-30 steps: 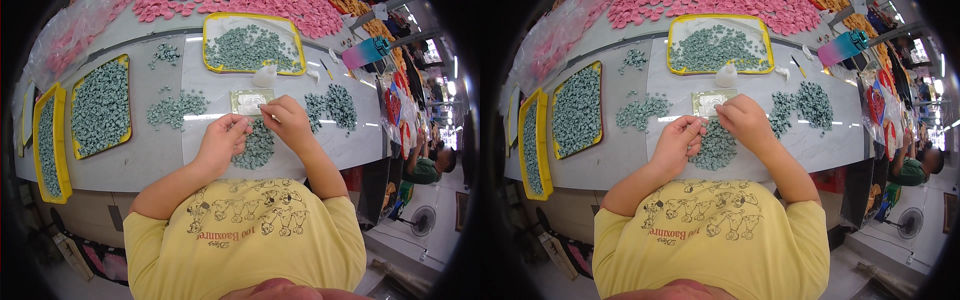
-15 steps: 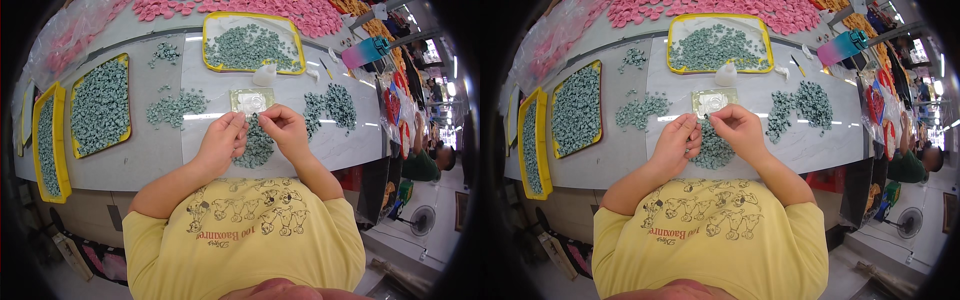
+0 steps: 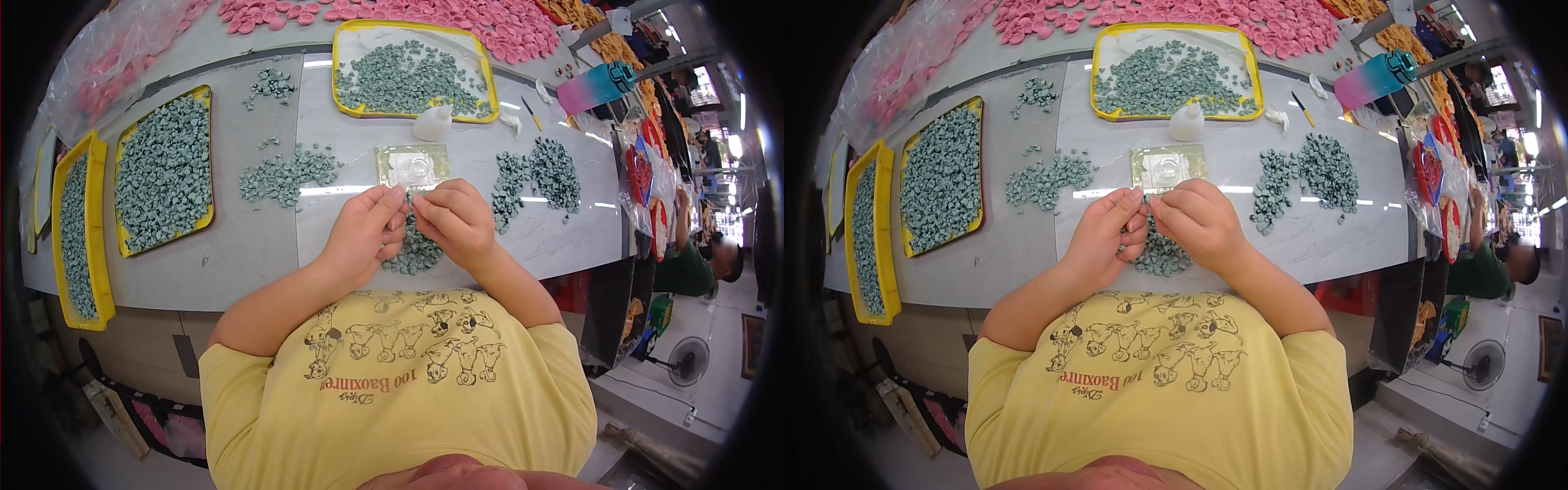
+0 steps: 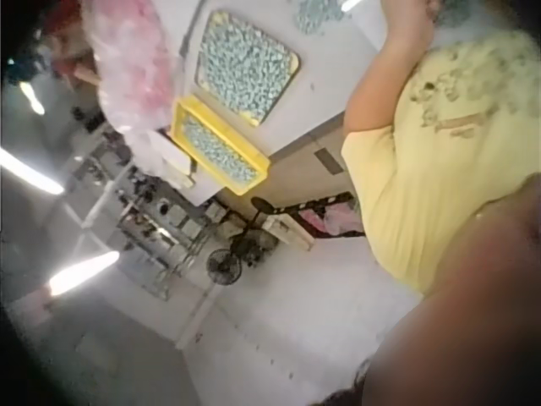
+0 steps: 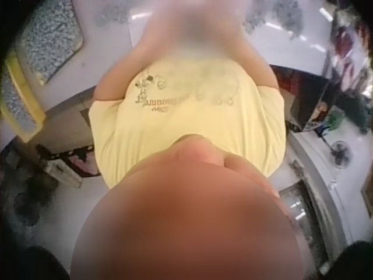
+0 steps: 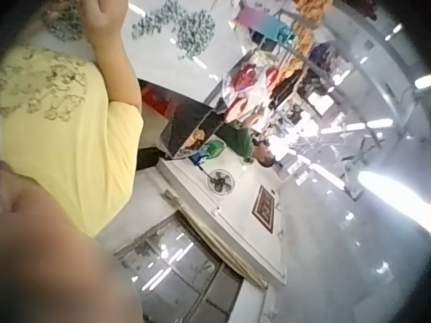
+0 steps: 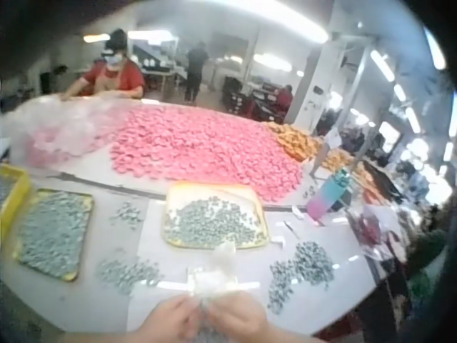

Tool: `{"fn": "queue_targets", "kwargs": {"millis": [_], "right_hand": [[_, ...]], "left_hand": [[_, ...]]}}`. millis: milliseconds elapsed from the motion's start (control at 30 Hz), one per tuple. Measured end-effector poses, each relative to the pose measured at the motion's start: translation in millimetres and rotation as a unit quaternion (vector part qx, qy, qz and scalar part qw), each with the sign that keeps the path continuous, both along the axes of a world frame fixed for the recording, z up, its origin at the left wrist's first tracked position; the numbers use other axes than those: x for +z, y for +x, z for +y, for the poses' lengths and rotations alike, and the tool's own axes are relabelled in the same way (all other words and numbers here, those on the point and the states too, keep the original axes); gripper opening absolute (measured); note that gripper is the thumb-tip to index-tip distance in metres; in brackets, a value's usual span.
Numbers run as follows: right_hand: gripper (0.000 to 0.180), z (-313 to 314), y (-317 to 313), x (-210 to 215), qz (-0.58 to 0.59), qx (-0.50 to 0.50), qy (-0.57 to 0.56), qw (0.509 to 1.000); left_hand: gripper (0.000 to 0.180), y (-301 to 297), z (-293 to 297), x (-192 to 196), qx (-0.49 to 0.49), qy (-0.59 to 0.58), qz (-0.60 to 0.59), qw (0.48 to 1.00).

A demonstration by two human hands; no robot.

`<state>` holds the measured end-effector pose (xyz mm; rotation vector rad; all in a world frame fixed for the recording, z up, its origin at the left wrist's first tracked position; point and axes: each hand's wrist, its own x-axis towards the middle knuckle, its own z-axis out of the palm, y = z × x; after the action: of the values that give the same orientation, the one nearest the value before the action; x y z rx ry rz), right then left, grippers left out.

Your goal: Sorting small green plastic components and placing them into small clear plastic bags.

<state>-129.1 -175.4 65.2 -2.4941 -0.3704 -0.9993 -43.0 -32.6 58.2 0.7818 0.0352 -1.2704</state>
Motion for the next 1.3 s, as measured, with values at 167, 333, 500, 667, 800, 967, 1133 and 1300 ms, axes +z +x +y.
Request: {"fn": "queue_targets", "kwargs": {"millis": [167,333,500,667,800,967,1133,1300], "right_hand": [[0.025,2,-1,-8,-0.024,0.004,0.016,1.0],[0.02,-6,-7,-8,0.099,0.035,0.191,0.976],[0.015,-32,-6,12,0.207,-0.079,0.176,0.959],[0.017,-83,-20,3,0.263,-0.266,0.087,0.924],[0.017,-104,-26,-6,0.313,-0.369,-0.027,0.875],[0.016,-102,-23,-19,0.353,-0.42,-0.077,0.833],[0.015,-105,-20,-27,0.326,-0.434,-0.08,0.836],[0.02,-88,-19,-18,0.32,-0.376,0.023,0.869]], "left_hand": [[0.021,-3,2,-2,0.009,-0.011,-0.058,0.998],[0.024,-4,1,0,0.017,0.016,-0.147,0.989],[0.028,-4,1,-7,-0.096,0.093,-0.166,0.977],[0.028,-4,1,-4,-0.071,0.065,-0.121,0.988],[0.02,-3,-1,-2,-0.027,0.05,-0.091,0.994],[0.016,-3,-3,-2,0.0,0.038,-0.058,0.998],[0.017,-5,-3,-9,0.012,0.018,-0.061,0.998],[0.019,-1,-2,-10,-0.016,0.014,-0.106,0.994]]}}
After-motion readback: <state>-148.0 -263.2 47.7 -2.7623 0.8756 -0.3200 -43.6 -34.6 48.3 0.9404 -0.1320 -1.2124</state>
